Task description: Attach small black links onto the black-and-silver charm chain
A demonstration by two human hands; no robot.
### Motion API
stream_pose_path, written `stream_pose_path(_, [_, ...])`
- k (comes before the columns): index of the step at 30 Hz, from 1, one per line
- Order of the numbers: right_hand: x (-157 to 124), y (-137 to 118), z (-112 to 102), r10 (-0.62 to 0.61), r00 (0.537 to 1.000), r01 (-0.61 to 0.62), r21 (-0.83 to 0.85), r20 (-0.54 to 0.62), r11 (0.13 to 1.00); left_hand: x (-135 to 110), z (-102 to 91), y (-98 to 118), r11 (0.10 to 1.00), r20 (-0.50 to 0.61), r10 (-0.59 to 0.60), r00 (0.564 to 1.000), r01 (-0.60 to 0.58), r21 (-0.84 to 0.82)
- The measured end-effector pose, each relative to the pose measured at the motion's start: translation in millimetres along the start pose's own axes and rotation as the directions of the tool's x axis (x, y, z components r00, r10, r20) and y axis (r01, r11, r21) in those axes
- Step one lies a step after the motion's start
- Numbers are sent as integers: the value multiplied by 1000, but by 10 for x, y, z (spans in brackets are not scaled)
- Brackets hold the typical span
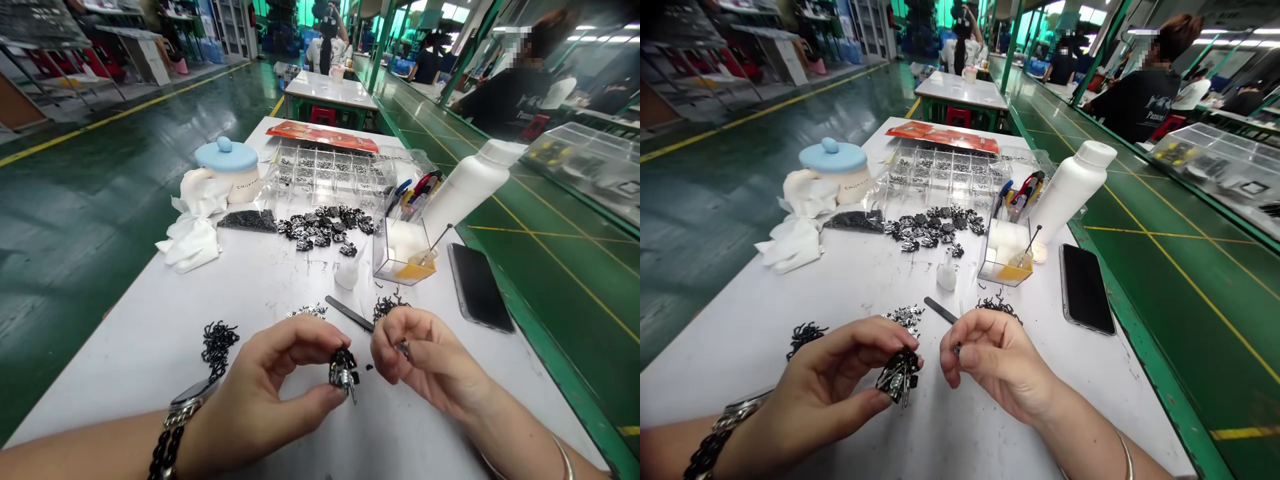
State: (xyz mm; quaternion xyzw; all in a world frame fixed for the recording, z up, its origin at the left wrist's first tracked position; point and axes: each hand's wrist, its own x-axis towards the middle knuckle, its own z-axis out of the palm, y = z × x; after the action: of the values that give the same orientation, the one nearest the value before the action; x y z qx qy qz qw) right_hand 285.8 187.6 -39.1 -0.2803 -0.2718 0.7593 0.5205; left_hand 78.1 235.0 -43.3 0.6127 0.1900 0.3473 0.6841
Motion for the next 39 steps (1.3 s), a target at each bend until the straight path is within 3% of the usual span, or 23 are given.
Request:
stream_pose_path(7, [8,71,8,64,992,-64,0,-107,998,-3,-16,12,995,37,-54,998,57,-87])
stream_pose_path(17, [36,119,36,39,963,-98,-212,-267,972,14,-39,-2,882,129,-251,959,282,-378])
stream_pose_path(21, [8,183,50,-100,937,-51,-418,-333,907,-7,-26,4,861,140,-277,951,310,-404])
stream_pose_path(23, [-17,212,45,-299,896,37,-615,-328,788,-8,-18,6,853,139,-289,947,321,-412])
stream_pose_path(24, [-30,217,42,-415,869,103,-722,-269,684,-7,-15,6,850,141,-293,945,326,-415])
stream_pose_path(26, [-50,197,43,-582,813,264,-885,-10,383,-7,-11,5,845,141,-300,943,332,-420])
stream_pose_path(28, [-59,141,56,-582,757,415,-907,297,78,-9,-9,5,845,140,-298,944,329,-421])
stream_pose_path(29, [-59,108,65,-548,737,459,-888,397,-26,-11,-9,5,848,139,-296,945,327,-417])
stream_pose_path(31, [-55,52,74,-513,716,483,-866,474,-126,-13,-12,5,855,134,-292,947,321,-407])
stream_pose_path(33, [-56,29,55,-497,717,484,-862,490,-152,-12,-16,2,861,135,-291,947,321,-394])
stream_pose_path(39, [-111,83,-102,-302,755,479,-804,582,-352,-2,-20,0,884,129,-293,947,320,-340])
